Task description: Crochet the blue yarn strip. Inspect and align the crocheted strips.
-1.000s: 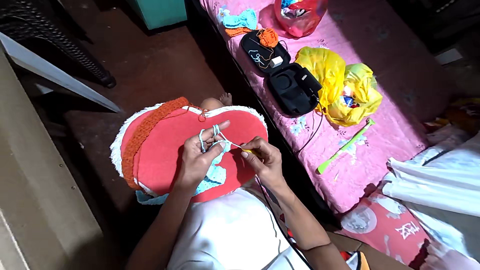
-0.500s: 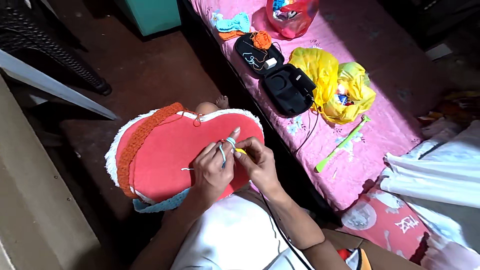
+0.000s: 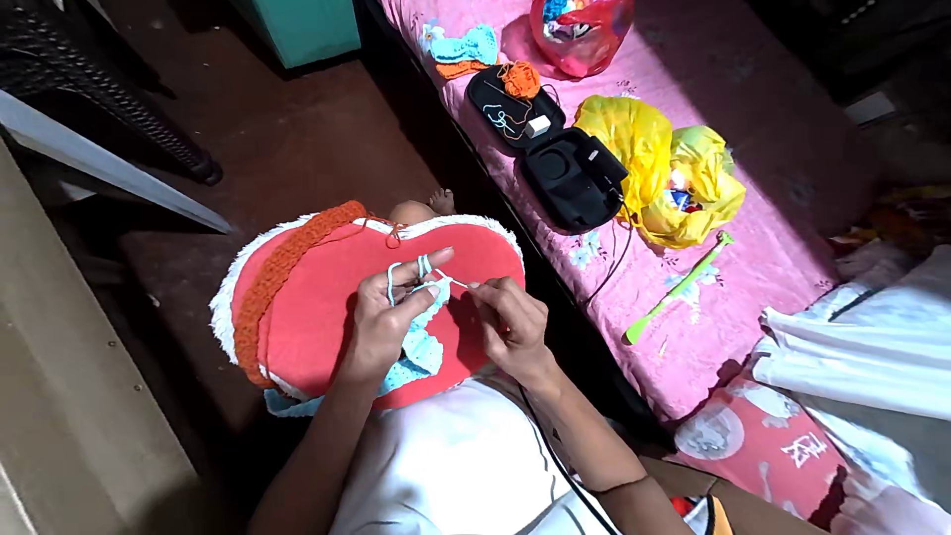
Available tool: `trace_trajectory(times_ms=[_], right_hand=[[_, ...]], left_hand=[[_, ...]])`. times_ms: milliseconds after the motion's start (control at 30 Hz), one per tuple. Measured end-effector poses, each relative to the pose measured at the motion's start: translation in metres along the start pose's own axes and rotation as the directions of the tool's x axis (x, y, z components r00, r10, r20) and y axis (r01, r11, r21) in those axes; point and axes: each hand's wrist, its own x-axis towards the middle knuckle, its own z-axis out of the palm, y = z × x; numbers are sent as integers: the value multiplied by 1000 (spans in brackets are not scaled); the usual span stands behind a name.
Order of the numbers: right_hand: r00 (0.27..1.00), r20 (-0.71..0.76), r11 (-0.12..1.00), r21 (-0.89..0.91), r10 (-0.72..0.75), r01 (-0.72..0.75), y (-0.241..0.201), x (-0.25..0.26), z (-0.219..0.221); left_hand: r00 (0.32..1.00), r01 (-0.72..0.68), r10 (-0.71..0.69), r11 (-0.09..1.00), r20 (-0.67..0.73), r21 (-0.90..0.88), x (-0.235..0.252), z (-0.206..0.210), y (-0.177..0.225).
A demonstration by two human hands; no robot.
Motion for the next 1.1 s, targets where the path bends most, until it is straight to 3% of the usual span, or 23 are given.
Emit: trace_trajectory(times_ms=[100,167,200,233,300,367,400,433,567,633,867,1033,1100], right_hand=[[999,35,1000,27,-17,16,1,-2,-5],[993,68,970,218,99,-112,0,-4,-7],[969,111,896,372,219,-244,-3,-5,-9],[918,184,749,532,353,-394,-6,-4,-11],[763,395,309,744,512,-592,-8,-1,-13],[668,552,-68,793,499,-605,-7,0,-8],[655,564,-132,799,503,-586,-7,0,-5],[656,536,-118,814,532,-569,-9,2,-2],[668,375,119,813,643,-571,-19,11,4],[655,361,163,785,664,-598,-21,14,5],[583,411,197,675,701,-711,-21,22,1],[592,404,147,728,698,-670,-19,22,4],[631,352,195,751,691,-631,-17,19,8]], left_hand=[[994,106,-103,986,28,-128,4,-10,7],[988,147,-139,977,61,-152,4,-13,9],[987,151,-142,977,71,-148,3,-13,9],[988,143,-134,981,80,-128,3,-12,9],[994,71,-70,997,89,0,1,-8,6],[997,-45,32,978,66,205,-2,2,2],[997,-74,64,959,45,274,-3,8,-1],[997,-81,80,949,18,304,-4,15,-4],[990,-109,131,939,-46,325,-7,26,-10],[991,-90,118,943,-67,322,-7,26,-9],[999,-13,22,939,-23,345,-5,21,-10],[987,105,-117,989,114,106,2,3,0],[979,166,-164,986,120,-8,5,-3,1]])
